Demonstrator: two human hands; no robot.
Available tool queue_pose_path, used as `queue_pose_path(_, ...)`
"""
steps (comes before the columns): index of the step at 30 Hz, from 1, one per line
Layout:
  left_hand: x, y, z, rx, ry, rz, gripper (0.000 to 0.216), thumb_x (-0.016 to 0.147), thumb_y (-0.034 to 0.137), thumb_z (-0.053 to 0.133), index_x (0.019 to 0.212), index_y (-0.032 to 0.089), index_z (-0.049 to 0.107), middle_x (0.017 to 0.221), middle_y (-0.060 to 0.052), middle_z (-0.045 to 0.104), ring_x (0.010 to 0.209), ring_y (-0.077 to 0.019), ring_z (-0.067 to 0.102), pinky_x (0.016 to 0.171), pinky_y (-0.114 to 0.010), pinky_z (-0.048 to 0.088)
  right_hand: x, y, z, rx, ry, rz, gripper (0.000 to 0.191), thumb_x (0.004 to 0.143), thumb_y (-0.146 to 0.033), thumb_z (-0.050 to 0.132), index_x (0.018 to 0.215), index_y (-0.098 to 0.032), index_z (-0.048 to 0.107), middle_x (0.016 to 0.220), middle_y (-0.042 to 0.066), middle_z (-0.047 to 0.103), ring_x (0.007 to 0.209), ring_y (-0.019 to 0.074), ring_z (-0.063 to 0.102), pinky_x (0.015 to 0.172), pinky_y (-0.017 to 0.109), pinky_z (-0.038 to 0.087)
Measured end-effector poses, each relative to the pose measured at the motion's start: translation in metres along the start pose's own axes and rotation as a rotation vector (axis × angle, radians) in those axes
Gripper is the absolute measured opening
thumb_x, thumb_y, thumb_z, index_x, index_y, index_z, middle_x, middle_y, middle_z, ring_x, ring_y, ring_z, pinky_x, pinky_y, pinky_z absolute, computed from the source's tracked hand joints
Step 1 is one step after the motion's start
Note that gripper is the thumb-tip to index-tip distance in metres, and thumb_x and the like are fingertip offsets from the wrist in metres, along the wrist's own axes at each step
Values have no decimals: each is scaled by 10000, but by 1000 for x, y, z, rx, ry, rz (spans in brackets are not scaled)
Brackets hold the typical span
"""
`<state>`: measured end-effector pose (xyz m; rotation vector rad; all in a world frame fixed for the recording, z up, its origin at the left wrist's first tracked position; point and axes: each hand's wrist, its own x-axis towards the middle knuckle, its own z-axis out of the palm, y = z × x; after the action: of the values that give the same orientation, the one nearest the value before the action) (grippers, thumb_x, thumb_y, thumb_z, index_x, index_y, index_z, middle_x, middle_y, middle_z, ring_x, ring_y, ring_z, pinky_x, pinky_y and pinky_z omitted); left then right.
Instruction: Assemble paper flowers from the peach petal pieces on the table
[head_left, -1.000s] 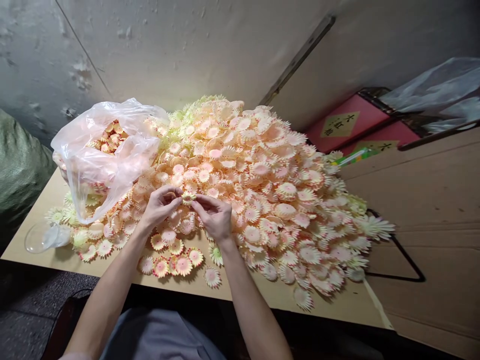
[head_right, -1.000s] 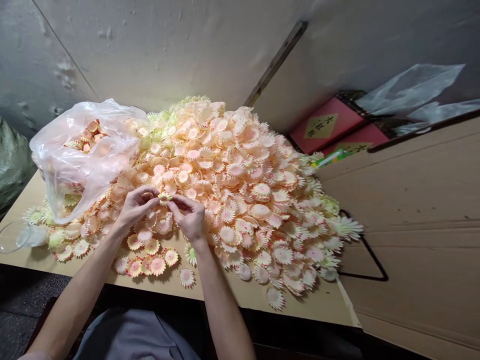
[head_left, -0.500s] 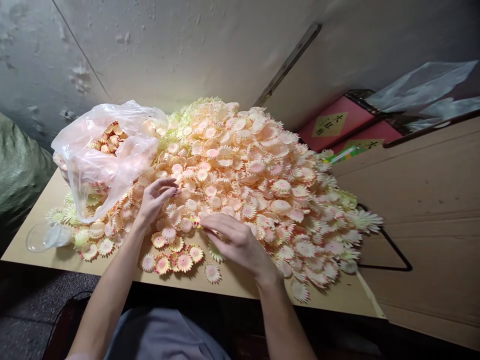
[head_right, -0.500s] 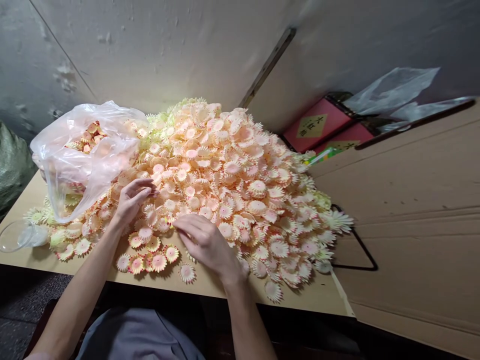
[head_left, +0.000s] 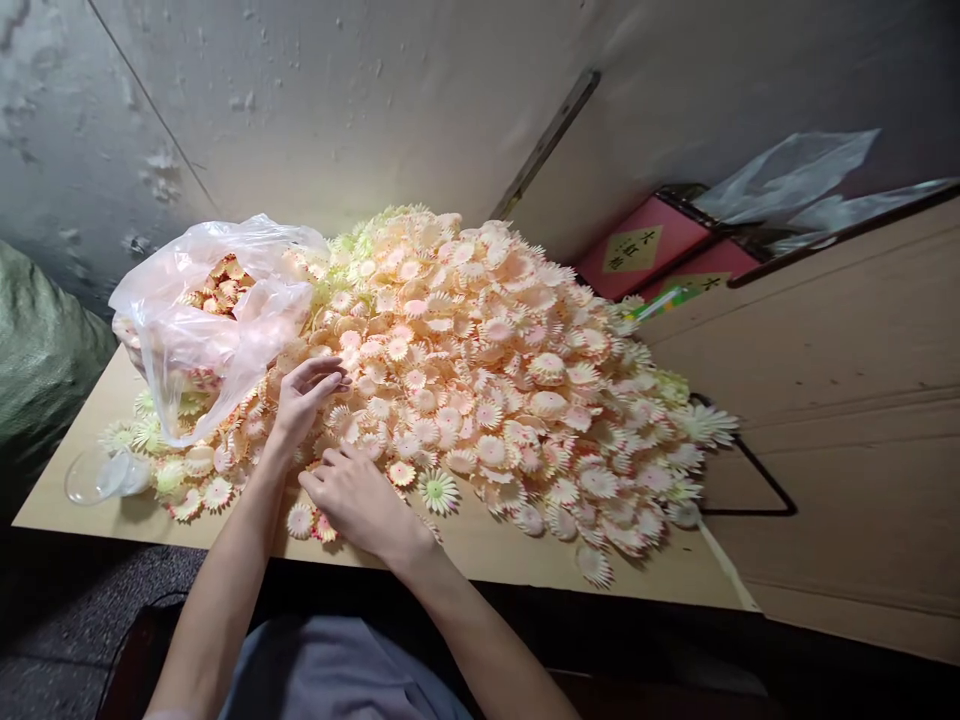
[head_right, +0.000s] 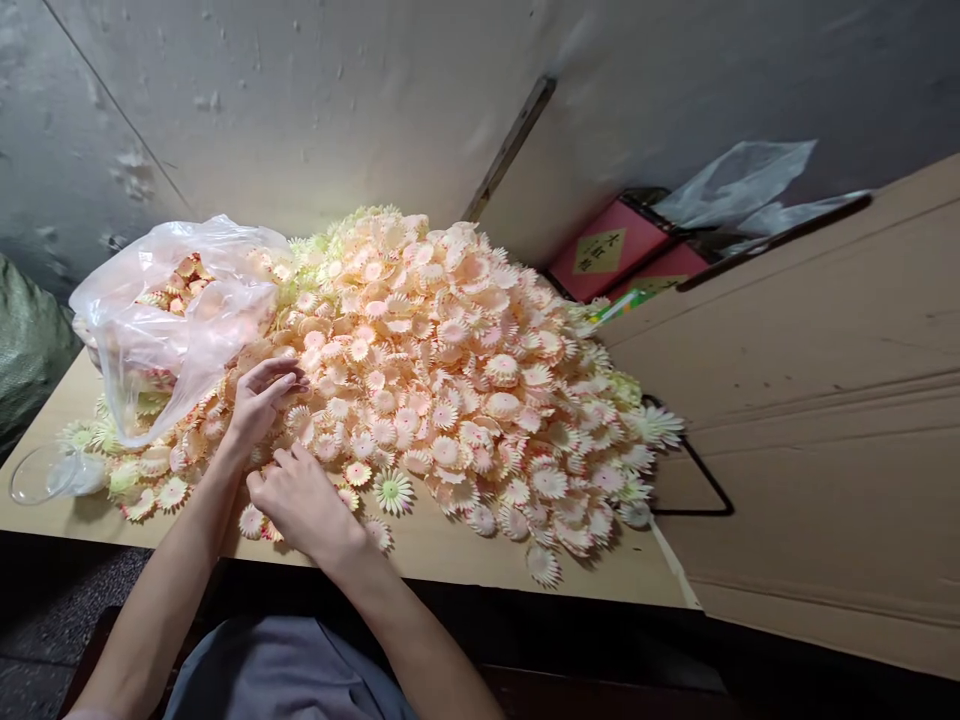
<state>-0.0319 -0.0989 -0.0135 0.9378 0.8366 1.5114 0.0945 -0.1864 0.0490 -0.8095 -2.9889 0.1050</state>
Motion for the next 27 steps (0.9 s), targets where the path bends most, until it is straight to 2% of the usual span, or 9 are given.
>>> queue_pose_path(3, 1, 0, 0, 5, -6, 7, 304, 711, 295, 818, 973, 168, 732, 933, -54, 729, 835, -171, 710, 835, -340, 591, 6, 3, 2, -1, -1, 17, 117, 897, -69, 538, 910, -113, 645, 828, 121, 733, 860, 252, 644, 845, 401, 475)
queue_pose_path(5, 2, 2, 1, 3, -24, 5, 300, 705, 294, 823, 963, 168, 737, 921, -55, 733, 835, -171, 709, 836, -337, 586, 4, 9, 1, 94, 88, 36, 130, 883, -57, 538, 917, -110, 652, 841, 128, 731, 863, 249, 643, 857, 407, 479)
queue_pose_path(7, 2, 5, 1, -22, -64, -21, 297, 705, 301, 824, 960, 170, 745, 897, -55, 739, 833, -169, 706, 829, -326, 581, -2, 19, -1, 343, 262, 100, 142, 872, -59, 550, 929, -131, 658, 872, 106, 730, 868, 225, 646, 859, 390, 492)
queue_pose_path(11, -1, 11, 4, -59, -172, -109, 281, 757, 377, 776, 924, 151, 767, 860, -73, 747, 804, -173, 706, 797, -311, 575, -12, 57, 1, 1080, 654, 323, 48, 853, -205, 662, 900, -196, 659, 885, 36, 717, 832, 169, 666, 789, 322, 545)
queue_pose_path(14, -3, 11, 8, -61, -171, -127, 314, 711, 395, 811, 902, 148, 774, 841, -68, 756, 764, -178, 713, 801, -331, 582, -12, 94, 14, 1398, 821, 480, 185, 777, -323, 762, 883, -205, 667, 857, 19, 708, 774, 150, 665, 746, 295, 559)
queue_pose_path(16, -3, 8, 10, -18, -140, -109, 324, 669, 354, 849, 910, 155, 763, 832, -51, 759, 773, -192, 726, 824, -356, 589, -9, 114, 25, 1478, 854, 516, 233, 738, -353, 793, 882, -204, 686, 859, 18, 715, 763, 143, 663, 717, 275, 560)
queue_pose_path(19, -3, 3, 11, 84, -111, -77, 311, 687, 330, 841, 913, 150, 727, 835, -40, 753, 792, -208, 737, 814, -367, 605, -2, 128, 36, 1529, 827, 479, 266, 738, -373, 790, 937, -211, 723, 957, 33, 741, 881, 165, 689, 821, 298, 572)
queue_pose_path(23, -3, 3, 13, 199, -90, -30, 306, 755, 363, 787, 955, 157, 679, 875, -33, 728, 773, -175, 727, 771, -315, 612, 0, 124, 40, 1586, 732, 413, 338, 765, -380, 768, 1064, -230, 721, 1064, 46, 750, 1004, 199, 698, 946, 369, 559)
queue_pose_path(27, -6, 4, 18, 344, -88, 16, 282, 794, 381, 747, 952, 167, 653, 847, -26, 696, 727, -154, 707, 690, -276, 607, 0, 119, 45, 1552, 779, 429, 316, 761, -347, 770, 1040, -214, 707, 976, 51, 758, 893, 193, 724, 865, 360, 590)
